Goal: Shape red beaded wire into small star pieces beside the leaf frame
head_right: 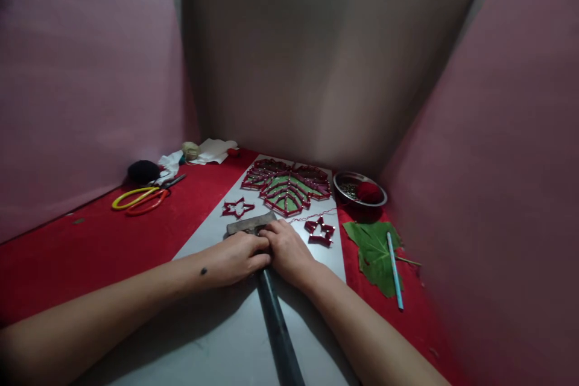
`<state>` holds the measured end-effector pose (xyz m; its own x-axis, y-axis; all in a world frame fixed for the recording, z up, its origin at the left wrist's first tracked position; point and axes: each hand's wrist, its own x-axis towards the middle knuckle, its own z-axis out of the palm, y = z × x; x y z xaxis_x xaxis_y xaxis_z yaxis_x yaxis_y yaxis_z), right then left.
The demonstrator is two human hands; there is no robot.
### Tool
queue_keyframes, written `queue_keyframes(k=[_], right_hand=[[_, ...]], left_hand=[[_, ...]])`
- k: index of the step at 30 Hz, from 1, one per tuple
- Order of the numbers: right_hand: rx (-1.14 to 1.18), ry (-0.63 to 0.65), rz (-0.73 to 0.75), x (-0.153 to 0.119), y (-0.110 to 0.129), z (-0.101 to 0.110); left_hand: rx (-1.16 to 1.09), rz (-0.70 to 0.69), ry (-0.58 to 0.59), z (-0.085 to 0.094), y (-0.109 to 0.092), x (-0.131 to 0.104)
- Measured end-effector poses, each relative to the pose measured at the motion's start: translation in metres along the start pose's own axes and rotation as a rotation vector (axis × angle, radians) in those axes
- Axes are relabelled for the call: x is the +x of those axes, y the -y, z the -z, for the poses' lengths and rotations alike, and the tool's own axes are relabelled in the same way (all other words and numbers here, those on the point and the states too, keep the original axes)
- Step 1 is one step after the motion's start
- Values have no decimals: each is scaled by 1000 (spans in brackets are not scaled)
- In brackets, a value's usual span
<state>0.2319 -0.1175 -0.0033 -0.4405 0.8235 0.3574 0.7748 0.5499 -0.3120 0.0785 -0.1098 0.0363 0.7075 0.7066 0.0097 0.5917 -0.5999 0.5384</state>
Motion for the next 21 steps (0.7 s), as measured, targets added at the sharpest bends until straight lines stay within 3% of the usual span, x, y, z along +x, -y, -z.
queue_keyframes(k=[9,18,21], right_hand=[[-179,33,63,-3,3,-2],[-231,46,64,-6,12,-1],[-265,42,67,-6,13,-2]], left_hand=[[124,82,-115,-17,-2,-12],[164,78,-179,-21,-6,-15],[161,147,-212,-23,-8,-16]])
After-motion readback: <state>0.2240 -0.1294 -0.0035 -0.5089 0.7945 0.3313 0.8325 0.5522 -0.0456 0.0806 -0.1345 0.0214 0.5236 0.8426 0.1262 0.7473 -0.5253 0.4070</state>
